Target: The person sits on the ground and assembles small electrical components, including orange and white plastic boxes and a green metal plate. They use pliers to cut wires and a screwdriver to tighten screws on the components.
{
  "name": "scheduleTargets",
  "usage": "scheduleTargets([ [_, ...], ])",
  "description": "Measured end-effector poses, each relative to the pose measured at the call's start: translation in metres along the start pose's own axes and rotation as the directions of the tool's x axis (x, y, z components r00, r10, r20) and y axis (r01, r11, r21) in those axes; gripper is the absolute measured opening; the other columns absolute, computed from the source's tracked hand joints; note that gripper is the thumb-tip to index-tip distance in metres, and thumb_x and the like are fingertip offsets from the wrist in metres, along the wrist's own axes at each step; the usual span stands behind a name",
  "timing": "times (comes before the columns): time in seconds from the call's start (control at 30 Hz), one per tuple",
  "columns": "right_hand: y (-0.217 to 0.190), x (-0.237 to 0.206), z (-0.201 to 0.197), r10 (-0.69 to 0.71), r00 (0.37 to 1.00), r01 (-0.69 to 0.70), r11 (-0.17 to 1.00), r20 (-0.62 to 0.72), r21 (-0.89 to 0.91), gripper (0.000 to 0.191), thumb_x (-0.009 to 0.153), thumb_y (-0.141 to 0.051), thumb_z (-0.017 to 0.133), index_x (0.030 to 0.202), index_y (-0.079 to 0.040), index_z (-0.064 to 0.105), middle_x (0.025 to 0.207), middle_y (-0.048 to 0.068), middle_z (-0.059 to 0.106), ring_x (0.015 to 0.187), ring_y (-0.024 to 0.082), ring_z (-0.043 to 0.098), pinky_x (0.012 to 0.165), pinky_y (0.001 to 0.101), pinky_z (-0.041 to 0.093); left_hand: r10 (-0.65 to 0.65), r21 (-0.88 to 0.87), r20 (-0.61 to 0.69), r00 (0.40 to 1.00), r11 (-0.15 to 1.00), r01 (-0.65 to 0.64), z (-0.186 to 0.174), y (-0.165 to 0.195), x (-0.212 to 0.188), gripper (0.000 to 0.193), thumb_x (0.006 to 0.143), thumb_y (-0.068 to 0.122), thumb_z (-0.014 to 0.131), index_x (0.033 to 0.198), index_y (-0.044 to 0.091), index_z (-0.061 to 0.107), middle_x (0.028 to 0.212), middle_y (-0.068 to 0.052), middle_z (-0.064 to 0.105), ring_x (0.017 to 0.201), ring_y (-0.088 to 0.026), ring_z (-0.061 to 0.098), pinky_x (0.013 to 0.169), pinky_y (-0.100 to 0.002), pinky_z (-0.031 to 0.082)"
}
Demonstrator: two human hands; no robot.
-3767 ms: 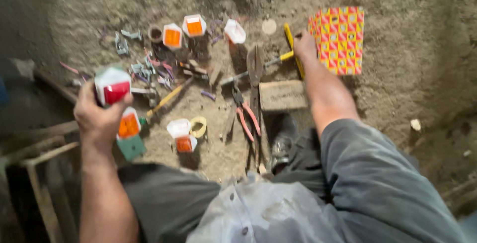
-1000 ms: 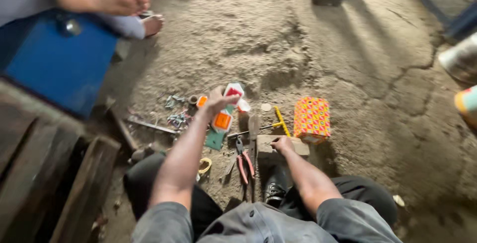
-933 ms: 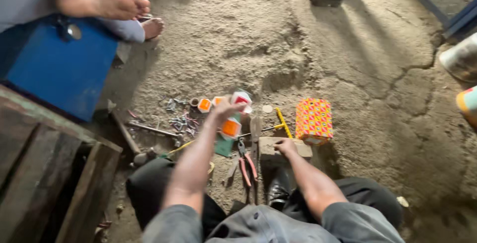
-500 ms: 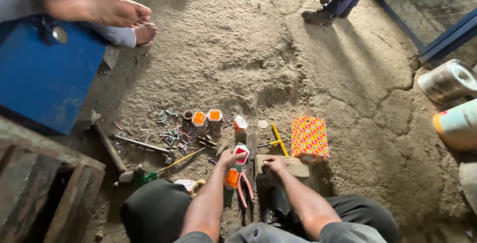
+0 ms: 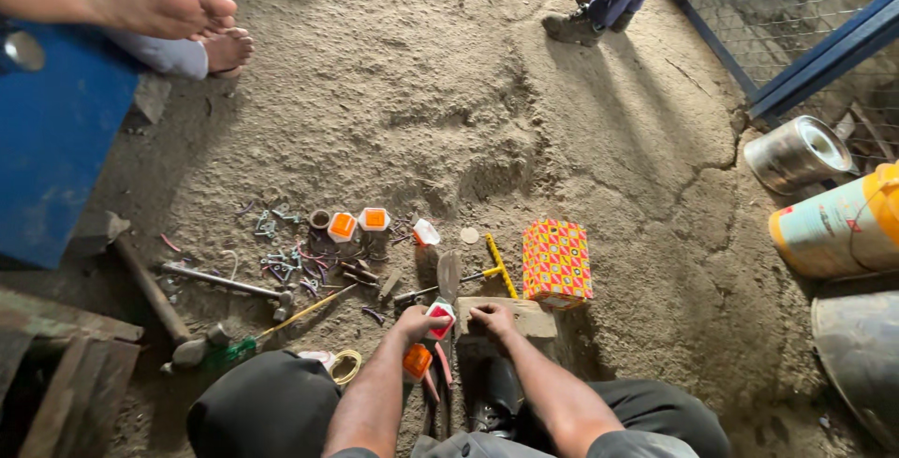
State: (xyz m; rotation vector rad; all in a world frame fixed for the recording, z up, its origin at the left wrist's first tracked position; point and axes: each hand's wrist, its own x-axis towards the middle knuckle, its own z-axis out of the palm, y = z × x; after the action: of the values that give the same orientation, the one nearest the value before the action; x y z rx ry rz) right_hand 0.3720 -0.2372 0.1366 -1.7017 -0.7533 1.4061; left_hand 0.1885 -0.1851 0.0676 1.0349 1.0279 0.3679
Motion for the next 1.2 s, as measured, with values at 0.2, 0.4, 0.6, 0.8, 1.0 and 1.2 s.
scheduleTargets([
  [0.2, 0.01, 0.004, -0.012, -0.001, 0.991, -0.019, 0.988, 0.133, 0.154, 0.03, 0.09, -0.011, 0.074, 0.118, 0.0, 0.071, 0.103, 0.013, 0.079, 0.088, 0.02, 0.076, 0.082, 0.0349, 0.062, -0.037, -0.053, 0.058, 0.998, 0.998, 0.041, 0.0, 0.0, 0.005, 0.039, 0.08, 0.028, 0.086, 0.107, 0.002, 0.079, 0.097, -0.007, 0.079, 0.083, -0.013, 0.073, 0.079, -0.029, 0.057],
  [0.4, 0.016, 0.005, -0.018, 0.014, 0.995, -0.02, 0.998, 0.096, 0.064, 0.031, 0.093, -0.013, 0.073, 0.122, -0.002, 0.072, 0.106, 0.01, 0.079, 0.092, 0.018, 0.074, 0.083, 0.0325, 0.059, -0.061, -0.003, 0.09, 0.994, 0.998, 0.062, 0.007, 0.004, 0.009, 0.041, 0.082, 0.031, 0.084, 0.109, 0.001, 0.079, 0.097, -0.008, 0.079, 0.081, -0.014, 0.072, 0.078, -0.03, 0.057],
  [0.6, 0.012, 0.0, -0.02, 0.071, 0.995, -0.078, 0.991, 0.073, 0.106, 0.027, 0.093, -0.014, 0.073, 0.117, -0.002, 0.072, 0.103, 0.01, 0.08, 0.088, 0.02, 0.077, 0.078, 0.0317, 0.06, -0.069, -0.05, 0.139, 0.988, 0.996, 0.076, 0.018, 0.006, 0.007, 0.041, 0.083, 0.03, 0.083, 0.111, 0.0, 0.078, 0.096, -0.009, 0.08, 0.082, -0.015, 0.074, 0.078, -0.03, 0.058],
  [0.8, 0.012, -0.003, -0.02, 0.067, 0.998, -0.067, 0.998, 0.019, 0.001, 0.026, 0.092, -0.017, 0.076, 0.114, -0.004, 0.075, 0.1, 0.007, 0.079, 0.084, 0.016, 0.073, 0.07, 0.0301, 0.054, -0.094, 0.001, 0.107, 0.99, 0.996, 0.094, 0.02, 0.006, 0.004, 0.047, 0.081, 0.036, 0.085, 0.11, 0.0, 0.078, 0.094, -0.007, 0.079, 0.078, -0.013, 0.071, 0.075, -0.03, 0.056],
  [1.0, 0.01, -0.004, -0.021, 0.023, 1.0, -0.024, 0.997, 0.018, 0.073, 0.025, 0.088, -0.015, 0.08, 0.108, -0.001, 0.076, 0.093, 0.009, 0.079, 0.078, 0.016, 0.073, 0.071, 0.0305, 0.06, -0.128, 0.042, 0.126, 0.984, 0.991, 0.123, 0.023, 0.008, 0.002, 0.046, 0.081, 0.037, 0.085, 0.108, 0.001, 0.079, 0.092, -0.008, 0.078, 0.076, -0.015, 0.07, 0.073, -0.031, 0.055],
  [1.2, 0.005, -0.004, -0.023, -0.048, 0.998, 0.05, 0.996, 0.029, -0.071, 0.025, 0.084, -0.016, 0.084, 0.103, -0.002, 0.079, 0.088, 0.006, 0.079, 0.074, 0.013, 0.07, 0.067, 0.0287, 0.057, -0.162, 0.097, 0.113, 0.98, 0.984, 0.151, 0.026, 0.01, -0.001, 0.041, 0.081, 0.029, 0.084, 0.109, 0.0, 0.079, 0.093, -0.009, 0.079, 0.077, -0.017, 0.072, 0.074, -0.034, 0.057],
])
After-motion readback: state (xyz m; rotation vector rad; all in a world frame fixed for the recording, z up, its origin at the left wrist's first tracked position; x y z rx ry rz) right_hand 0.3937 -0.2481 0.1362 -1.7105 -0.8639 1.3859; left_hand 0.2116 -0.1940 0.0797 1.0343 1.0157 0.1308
